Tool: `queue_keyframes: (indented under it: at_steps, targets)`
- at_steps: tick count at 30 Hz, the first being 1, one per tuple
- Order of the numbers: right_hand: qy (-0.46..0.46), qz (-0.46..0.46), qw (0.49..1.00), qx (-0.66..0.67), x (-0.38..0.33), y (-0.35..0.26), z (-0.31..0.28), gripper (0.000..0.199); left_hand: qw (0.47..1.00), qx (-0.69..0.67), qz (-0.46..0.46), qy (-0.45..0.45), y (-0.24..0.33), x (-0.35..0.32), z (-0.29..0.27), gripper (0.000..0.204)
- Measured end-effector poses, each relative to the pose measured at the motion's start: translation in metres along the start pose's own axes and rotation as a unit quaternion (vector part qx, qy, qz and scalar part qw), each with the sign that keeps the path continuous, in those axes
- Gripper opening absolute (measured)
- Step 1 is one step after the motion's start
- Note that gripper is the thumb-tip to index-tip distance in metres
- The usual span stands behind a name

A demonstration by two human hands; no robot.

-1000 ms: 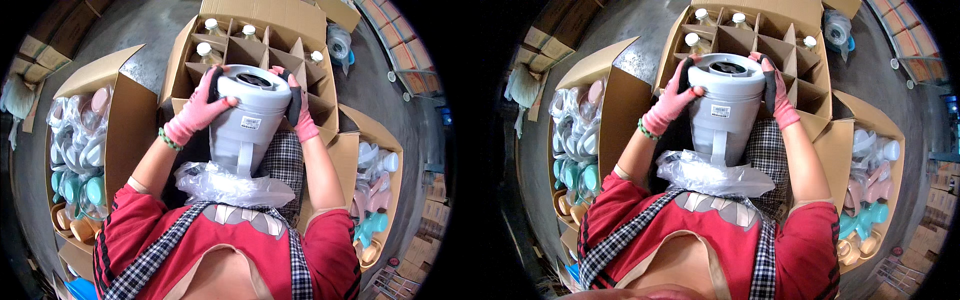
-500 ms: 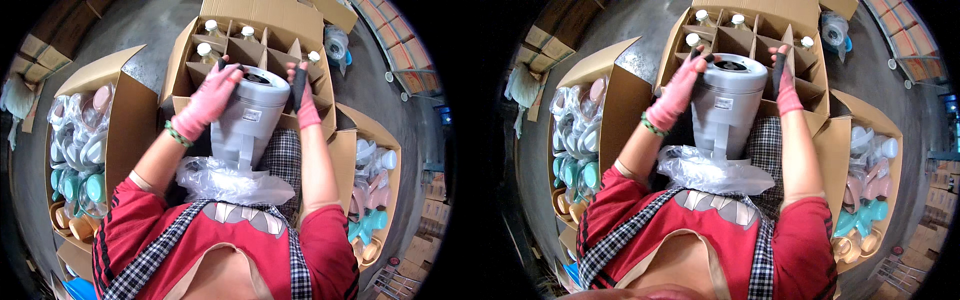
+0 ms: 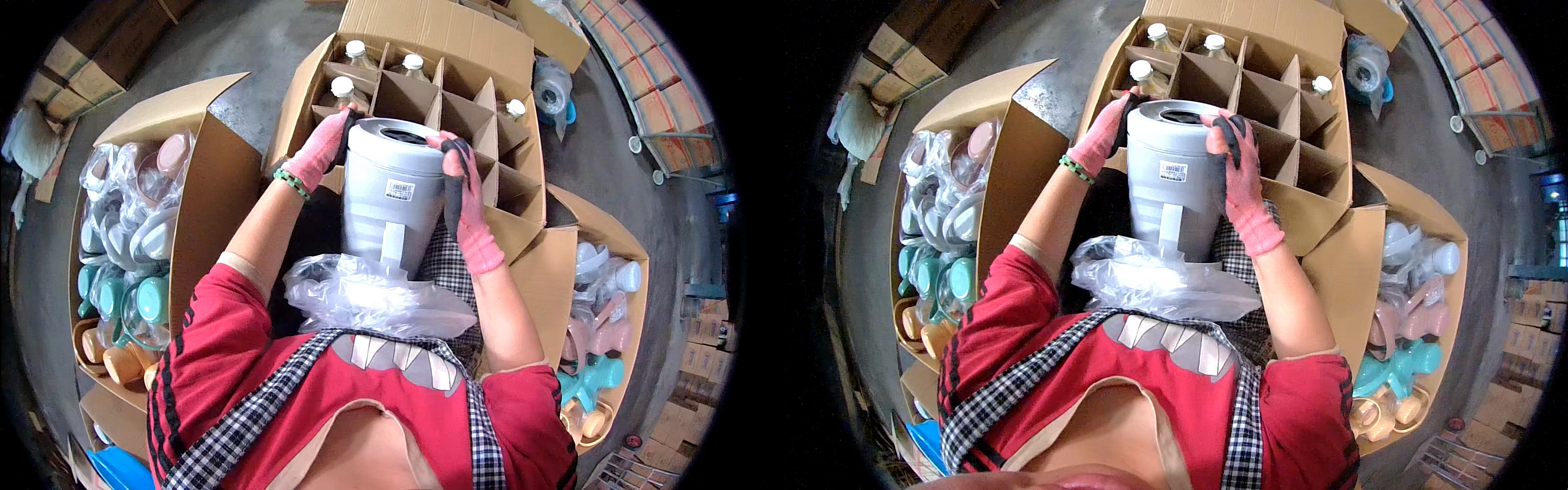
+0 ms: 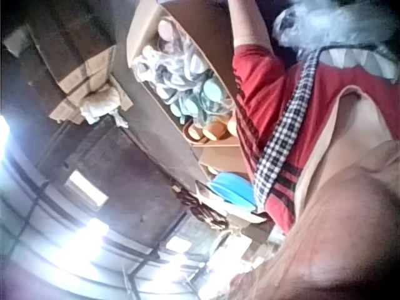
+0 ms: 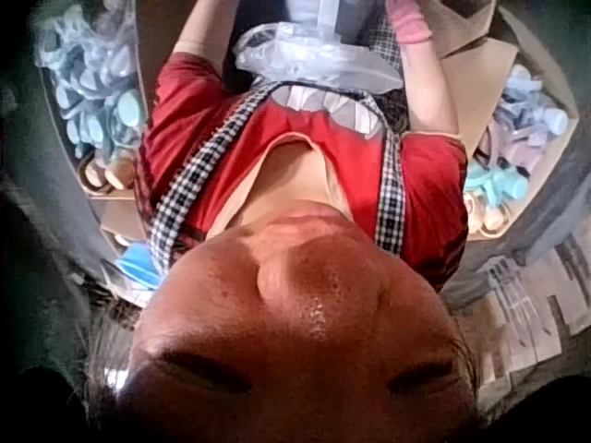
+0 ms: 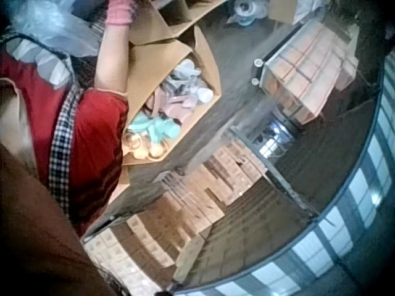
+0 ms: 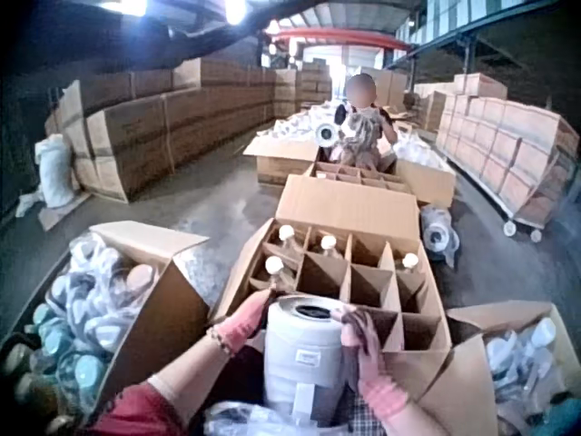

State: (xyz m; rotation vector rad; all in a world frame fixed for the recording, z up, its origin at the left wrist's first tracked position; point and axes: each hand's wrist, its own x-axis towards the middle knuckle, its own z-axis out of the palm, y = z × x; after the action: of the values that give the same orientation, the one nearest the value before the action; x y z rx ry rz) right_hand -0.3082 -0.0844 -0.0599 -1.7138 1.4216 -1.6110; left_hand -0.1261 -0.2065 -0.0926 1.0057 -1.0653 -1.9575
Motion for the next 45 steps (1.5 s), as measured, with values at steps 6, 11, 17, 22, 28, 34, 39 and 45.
queue_keyframes:
  at_steps: [6,11,17,22,28,34,39,45]
  targets:
    - [0.009,0.319,0.896,0.308,0.019,0.048,-0.026,0.052,0.85,0.394,0.325,0.128,0.002,-0.038,0.062,0.039]
    - [0.045,0.178,0.978,0.105,0.013,0.024,-0.026,0.055,0.961,0.227,0.133,0.087,0.006,-0.019,0.033,0.036]
    - [-0.043,0.234,0.944,0.229,0.02,0.024,-0.007,0.049,0.991,0.051,0.125,0.018,-0.016,0.001,0.001,0.043]
    - [0.059,0.277,0.945,0.163,0.025,0.03,-0.035,0.055,0.947,0.208,0.227,0.096,-0.007,-0.029,0.04,0.037]
    - [-0.014,0.128,0.991,0.034,0.004,0.027,0.0,0.045,0.99,-0.092,0.105,-0.036,-0.026,0.002,-0.013,0.04]
    - [0.136,0.343,0.87,0.328,0.037,0.066,-0.04,0.043,0.866,0.305,0.385,0.088,-0.016,-0.057,0.071,0.045]
    - [-0.019,0.202,0.974,0.105,0.01,-0.006,-0.009,0.044,0.993,-0.007,0.118,-0.03,0.0,-0.031,0.006,0.039]
    - [0.023,0.355,0.877,0.322,0.028,0.056,-0.041,0.059,0.755,0.467,0.457,0.052,0.002,-0.088,0.088,0.019]
